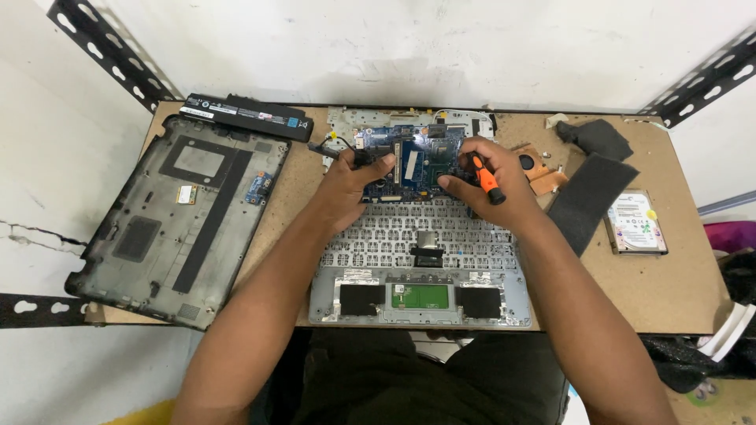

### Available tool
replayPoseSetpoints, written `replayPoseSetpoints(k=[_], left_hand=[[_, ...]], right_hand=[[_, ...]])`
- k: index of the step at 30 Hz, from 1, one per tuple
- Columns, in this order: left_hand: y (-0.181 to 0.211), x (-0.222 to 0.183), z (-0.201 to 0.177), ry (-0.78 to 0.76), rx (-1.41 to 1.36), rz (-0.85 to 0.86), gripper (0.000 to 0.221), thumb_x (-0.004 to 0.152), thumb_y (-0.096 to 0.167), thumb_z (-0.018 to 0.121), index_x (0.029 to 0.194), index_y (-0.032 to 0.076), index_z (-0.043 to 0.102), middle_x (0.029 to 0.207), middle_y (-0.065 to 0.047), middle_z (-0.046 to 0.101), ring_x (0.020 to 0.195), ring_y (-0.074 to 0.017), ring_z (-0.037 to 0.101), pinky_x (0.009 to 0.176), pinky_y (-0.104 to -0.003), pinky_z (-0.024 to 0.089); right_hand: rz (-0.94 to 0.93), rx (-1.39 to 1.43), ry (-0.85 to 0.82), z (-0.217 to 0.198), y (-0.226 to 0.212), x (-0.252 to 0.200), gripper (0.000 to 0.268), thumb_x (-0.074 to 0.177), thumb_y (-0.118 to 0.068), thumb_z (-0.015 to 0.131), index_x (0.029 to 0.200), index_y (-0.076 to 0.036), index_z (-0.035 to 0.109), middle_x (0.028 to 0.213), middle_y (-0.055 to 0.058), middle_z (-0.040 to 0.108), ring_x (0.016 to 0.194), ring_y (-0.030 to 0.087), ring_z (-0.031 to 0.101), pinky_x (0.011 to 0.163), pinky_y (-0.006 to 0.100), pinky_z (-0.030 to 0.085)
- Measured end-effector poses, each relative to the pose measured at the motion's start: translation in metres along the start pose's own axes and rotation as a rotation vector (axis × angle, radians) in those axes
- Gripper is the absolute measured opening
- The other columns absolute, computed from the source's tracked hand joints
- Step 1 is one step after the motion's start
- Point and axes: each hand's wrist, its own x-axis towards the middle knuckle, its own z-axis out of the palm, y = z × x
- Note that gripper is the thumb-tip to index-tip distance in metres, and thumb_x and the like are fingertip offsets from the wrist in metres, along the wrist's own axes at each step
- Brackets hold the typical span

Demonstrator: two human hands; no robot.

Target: A person is working on the internal components of a laptop, handling the motherboard and using a screwdriver to adjust parts.

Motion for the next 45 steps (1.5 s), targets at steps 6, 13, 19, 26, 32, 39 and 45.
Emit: replayPoseSetpoints(k=[6,13,19,26,32,39,45], left_hand=[[0.000,-0.002,0.003,0.028,-0.022,0.038,0.042,0.079,0.027,0.079,0.117,0.013,0.066,0.118,-0.016,0.062,0.110,-0.0239,0.049,0.093,-0.047,0.032],[0.004,-0.006,0.008,0.059,0.027,0.010,0.048,0.076,0.029,0.081,0.117,0.009,0.065,0.120,-0.020,0.059,0.115,-0.0276,0.048,0.095,-0.049,0.031],[0.012,-0.008,0.012,0.059,-0.029,-0.014,0.045,0.077,0.029,0.080,0.117,0.012,0.066,0.119,-0.018,0.059,0.120,-0.0329,0.044,0.093,-0.049,0.030],[0.020,-0.015,0.015,0.097,0.036,0.001,0.046,0.075,0.029,0.082,0.114,0.012,0.065,0.121,-0.012,0.058,0.118,-0.0237,0.045,0.099,-0.046,0.029],[0.033,-0.036,0.025,-0.016,0.043,0.041,0.054,0.081,0.032,0.077,0.116,0.000,0.050,0.110,-0.014,0.049,0.110,-0.0279,0.045,0.092,-0.052,0.033],[0.045,-0.090,0.036,0.022,0.180,-0.070,0.084,0.076,0.036,0.079,0.135,-0.006,0.037,0.145,-0.030,0.023,0.139,-0.0448,0.012,0.109,-0.056,0.017],[0.004,-0.088,0.019,0.004,0.001,0.099,0.035,0.078,0.015,0.079,0.103,-0.003,0.063,0.097,-0.016,0.066,0.090,-0.0186,0.058,0.087,-0.044,0.047]], right_hand=[[-0.020,-0.014,0.002,0.001,0.001,-0.001,0.021,0.082,0.000,0.073,0.091,0.000,0.053,0.071,0.010,0.053,0.065,0.015,0.047,0.064,0.030,0.039],[-0.028,-0.021,0.013,0.001,-0.004,0.000,0.023,0.083,-0.002,0.073,0.093,0.002,0.053,0.073,0.012,0.055,0.066,0.016,0.047,0.063,0.032,0.038],[0.022,-0.098,0.029,0.004,0.000,-0.002,0.021,0.083,-0.006,0.074,0.092,0.000,0.056,0.075,0.014,0.058,0.066,0.017,0.050,0.060,0.029,0.038],[0.030,-0.142,0.104,0.009,-0.026,-0.015,0.022,0.082,-0.005,0.075,0.094,0.001,0.058,0.076,0.015,0.058,0.068,0.021,0.053,0.060,0.029,0.040],[0.118,-0.133,0.241,0.016,-0.084,-0.047,0.027,0.079,-0.006,0.077,0.097,0.004,0.060,0.076,0.015,0.058,0.073,0.020,0.053,0.065,0.029,0.044],[0.182,-0.098,0.335,0.041,-0.077,-0.096,0.031,0.073,-0.010,0.082,0.096,0.001,0.063,0.074,0.016,0.060,0.073,0.017,0.054,0.066,0.031,0.047],[0.168,-0.115,0.340,0.044,-0.083,-0.115,0.033,0.071,-0.005,0.082,0.095,0.006,0.061,0.070,0.020,0.061,0.065,0.020,0.055,0.063,0.032,0.047]])
